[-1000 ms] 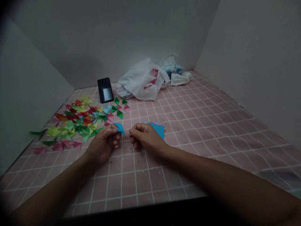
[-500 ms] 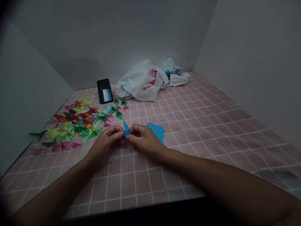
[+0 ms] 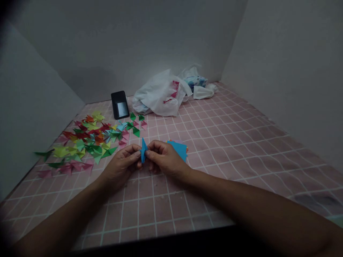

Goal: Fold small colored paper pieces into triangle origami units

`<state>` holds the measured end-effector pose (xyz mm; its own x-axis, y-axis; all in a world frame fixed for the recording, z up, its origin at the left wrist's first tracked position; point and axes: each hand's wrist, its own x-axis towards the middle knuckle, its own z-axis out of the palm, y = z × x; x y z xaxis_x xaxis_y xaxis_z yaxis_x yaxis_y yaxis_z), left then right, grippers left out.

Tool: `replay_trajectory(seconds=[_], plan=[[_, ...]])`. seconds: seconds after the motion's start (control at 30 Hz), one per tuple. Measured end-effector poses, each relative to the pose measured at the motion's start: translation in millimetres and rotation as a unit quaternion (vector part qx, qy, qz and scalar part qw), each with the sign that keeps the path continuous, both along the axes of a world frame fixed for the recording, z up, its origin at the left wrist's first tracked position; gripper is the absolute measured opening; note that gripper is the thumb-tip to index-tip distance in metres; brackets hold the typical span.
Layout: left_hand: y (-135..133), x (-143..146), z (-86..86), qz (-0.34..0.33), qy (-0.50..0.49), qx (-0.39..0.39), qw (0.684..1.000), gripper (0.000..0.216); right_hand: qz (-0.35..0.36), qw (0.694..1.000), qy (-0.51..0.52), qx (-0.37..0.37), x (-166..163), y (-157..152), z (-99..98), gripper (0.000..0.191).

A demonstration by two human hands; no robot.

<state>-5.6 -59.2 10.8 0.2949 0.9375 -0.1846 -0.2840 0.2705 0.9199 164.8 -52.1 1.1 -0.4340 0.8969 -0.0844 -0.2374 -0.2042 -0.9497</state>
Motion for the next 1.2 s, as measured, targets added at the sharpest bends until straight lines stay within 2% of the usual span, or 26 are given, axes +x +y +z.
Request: replay_trajectory(seconds=[0.2,0.47,0.73,1.0,1.2], plan=[[-3.8,2.9,-3.6,0.066,0.077,0.079,0.992,0.022,-0.024,0.998,-0.058,0.028,-1.9,-3.1,9.1,0.015],[-11.3,5.5,7.1,0.062,0.137,0.122,0.981,0.019,-0.057,0.993,-0.089,0.054,-4.1,-3.3,11.7,0.015],[-13.8,8.4,4.7,0.096,0.194,0.167,0.962,0.01,-0.043,0.986,-0.104,0.126,-2.1,-1.7,9.8,0.012],[-13.0,9.9,6.6,0.098,0.155,0.165,0.969,0.013,-0.048,0.986,-0.087,0.13,-1.7,-2.5,9.8,0.009],[-14.3,8.5,9.6,0.095,0.161,0.18,0.966,0.005,-0.044,0.989,-0.069,0.127,-2.1,-4.4,13.2,0.006]])
